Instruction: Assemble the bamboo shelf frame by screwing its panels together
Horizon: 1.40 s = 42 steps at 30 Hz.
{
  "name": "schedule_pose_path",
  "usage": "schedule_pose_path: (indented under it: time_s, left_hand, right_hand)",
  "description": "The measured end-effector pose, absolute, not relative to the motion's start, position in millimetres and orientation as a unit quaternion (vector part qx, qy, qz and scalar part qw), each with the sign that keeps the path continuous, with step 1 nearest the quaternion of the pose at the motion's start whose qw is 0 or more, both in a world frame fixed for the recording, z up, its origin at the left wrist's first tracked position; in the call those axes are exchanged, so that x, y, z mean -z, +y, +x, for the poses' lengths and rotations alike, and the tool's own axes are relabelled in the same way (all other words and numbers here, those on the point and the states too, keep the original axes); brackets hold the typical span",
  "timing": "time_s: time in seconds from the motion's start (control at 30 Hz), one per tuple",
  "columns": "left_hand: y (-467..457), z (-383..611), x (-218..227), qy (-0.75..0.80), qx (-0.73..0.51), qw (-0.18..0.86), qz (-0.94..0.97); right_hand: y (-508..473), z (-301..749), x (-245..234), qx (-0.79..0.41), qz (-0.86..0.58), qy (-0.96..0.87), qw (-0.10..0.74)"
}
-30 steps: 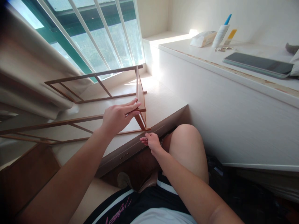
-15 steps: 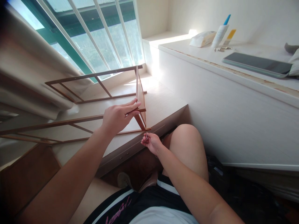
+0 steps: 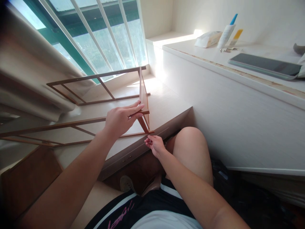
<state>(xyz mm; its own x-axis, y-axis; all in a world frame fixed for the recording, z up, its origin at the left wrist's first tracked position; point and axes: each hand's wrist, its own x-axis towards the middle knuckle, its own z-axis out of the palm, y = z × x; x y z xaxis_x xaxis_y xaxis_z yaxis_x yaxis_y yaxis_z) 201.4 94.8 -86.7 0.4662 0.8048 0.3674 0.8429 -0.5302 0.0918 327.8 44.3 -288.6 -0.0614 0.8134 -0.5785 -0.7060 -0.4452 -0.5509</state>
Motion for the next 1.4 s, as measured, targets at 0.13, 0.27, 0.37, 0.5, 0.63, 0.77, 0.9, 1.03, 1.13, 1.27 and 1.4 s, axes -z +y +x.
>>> schedule_pose_path:
  time_s: [0.13,0.27,0.37,0.5,0.63,0.77,0.9,1.03,1.13,1.27,1.4]
  left_hand:
    - [95,201,87,-0.48,0.191,0.051,-0.855]
    - [95,202,87,-0.478,0.193,0.049,-0.855]
    - [95,202,86,-0.479,0.192,0.047,-0.856]
    - [94,202,85,-0.482,0.188,0.042,-0.855]
    - [94,203,84,-0.486,0.185,0.039,-0.853]
    - [94,203,84,-0.487,0.182,0.04,-0.853]
    - [94,203,84,-0.486,0.183,0.042,-0.854]
    - [94,202,84,-0.479,0.182,0.046,-0.858]
    - [94,202,85,-0.475,0.181,0.048,-0.86]
    - [95,202,85,-0.476,0.184,0.049,-0.859]
    - [94,202,86,-0.478,0.188,0.04,-0.857]
  right_hand:
    - [43,328,288,-0.715,-0.466,-0.074,0.516]
    - [44,328,285,-0.701,-0.493,-0.098,0.506]
    - [45,329,283,-0.697,-0.503,-0.117,0.497]
    - [45,329,285,-0.713,-0.48,-0.12,0.497]
    - [45,331,288,-0.732,-0.445,-0.114,0.504]
    - [46,336,291,-0.762,-0.408,-0.105,0.492]
    - [48,342,293,-0.784,-0.395,-0.1,0.469]
    - [48,346,295,-0.792,-0.394,-0.102,0.456]
    - [47,347,296,-0.789,-0.39,-0.106,0.463]
    - [43,345,293,-0.778,-0.39,-0.111,0.479]
    - [34,340,293,-0.764,-0.395,-0.153,0.487]
